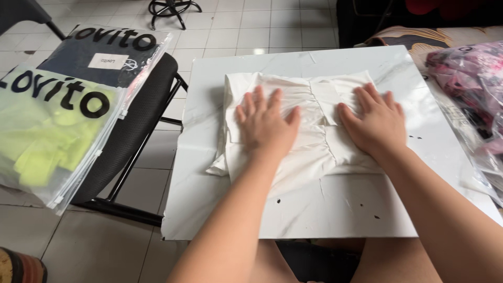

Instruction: The person unboxes and unfolds a white garment, smooths it out on a table, and then folds it and places it back into a plastic bag.

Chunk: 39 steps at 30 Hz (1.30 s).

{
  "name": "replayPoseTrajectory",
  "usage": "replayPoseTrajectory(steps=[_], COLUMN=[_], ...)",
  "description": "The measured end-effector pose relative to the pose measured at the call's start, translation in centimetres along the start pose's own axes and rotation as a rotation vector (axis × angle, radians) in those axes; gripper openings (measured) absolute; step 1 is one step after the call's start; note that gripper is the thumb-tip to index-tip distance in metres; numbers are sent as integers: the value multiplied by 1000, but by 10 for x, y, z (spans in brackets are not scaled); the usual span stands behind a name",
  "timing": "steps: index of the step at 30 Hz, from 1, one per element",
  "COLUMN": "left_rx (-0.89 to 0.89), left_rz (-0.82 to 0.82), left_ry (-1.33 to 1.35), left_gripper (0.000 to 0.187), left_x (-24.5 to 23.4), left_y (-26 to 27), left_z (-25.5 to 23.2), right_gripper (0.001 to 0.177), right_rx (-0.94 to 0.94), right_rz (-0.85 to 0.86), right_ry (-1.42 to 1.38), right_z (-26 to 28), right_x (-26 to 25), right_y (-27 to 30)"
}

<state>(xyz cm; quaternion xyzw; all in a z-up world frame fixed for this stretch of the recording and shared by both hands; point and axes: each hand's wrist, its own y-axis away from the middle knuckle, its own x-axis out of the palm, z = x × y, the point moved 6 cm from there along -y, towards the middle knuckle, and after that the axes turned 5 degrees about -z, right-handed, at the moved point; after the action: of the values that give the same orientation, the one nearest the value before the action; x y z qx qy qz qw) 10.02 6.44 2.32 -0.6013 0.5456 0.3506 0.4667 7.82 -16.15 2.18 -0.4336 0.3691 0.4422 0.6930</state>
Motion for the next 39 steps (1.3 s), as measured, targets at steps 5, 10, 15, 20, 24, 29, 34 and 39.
replayPoseTrajectory(steps=[5,10,15,20,24,29,34,39], left_rx=[-24,-35,-37,-66,-60,-46,-42,-43], left_rz=[-144,-84,-94,-97,-83,-104,-93,-110], left_ry=[2,1,-43,25,47,30,29,20], left_gripper=[69,71,74,69,70,70,69,69], left_x=[-14,-10,2,-3,-10,-10,-11,-9], left_y=[4,1,-7,-2,2,0,1,0], left_z=[35,36,40,38,35,34,34,36], right_gripper=[70,68,62,70,64,64,63,62], right_rx=[53,146,-357,-416,-451,-225,27,-259], right_rz=[11,161,330,317,219,151,83,-48], right_ry=[41,171,-6,12,-143,45,73,-115], right_z=[4,22,121,113,69,-13,-44,36], right_x=[0,22,58,56,44,18,9,23], right_y=[10,-8,-1,-24,-26,-27,-27,15])
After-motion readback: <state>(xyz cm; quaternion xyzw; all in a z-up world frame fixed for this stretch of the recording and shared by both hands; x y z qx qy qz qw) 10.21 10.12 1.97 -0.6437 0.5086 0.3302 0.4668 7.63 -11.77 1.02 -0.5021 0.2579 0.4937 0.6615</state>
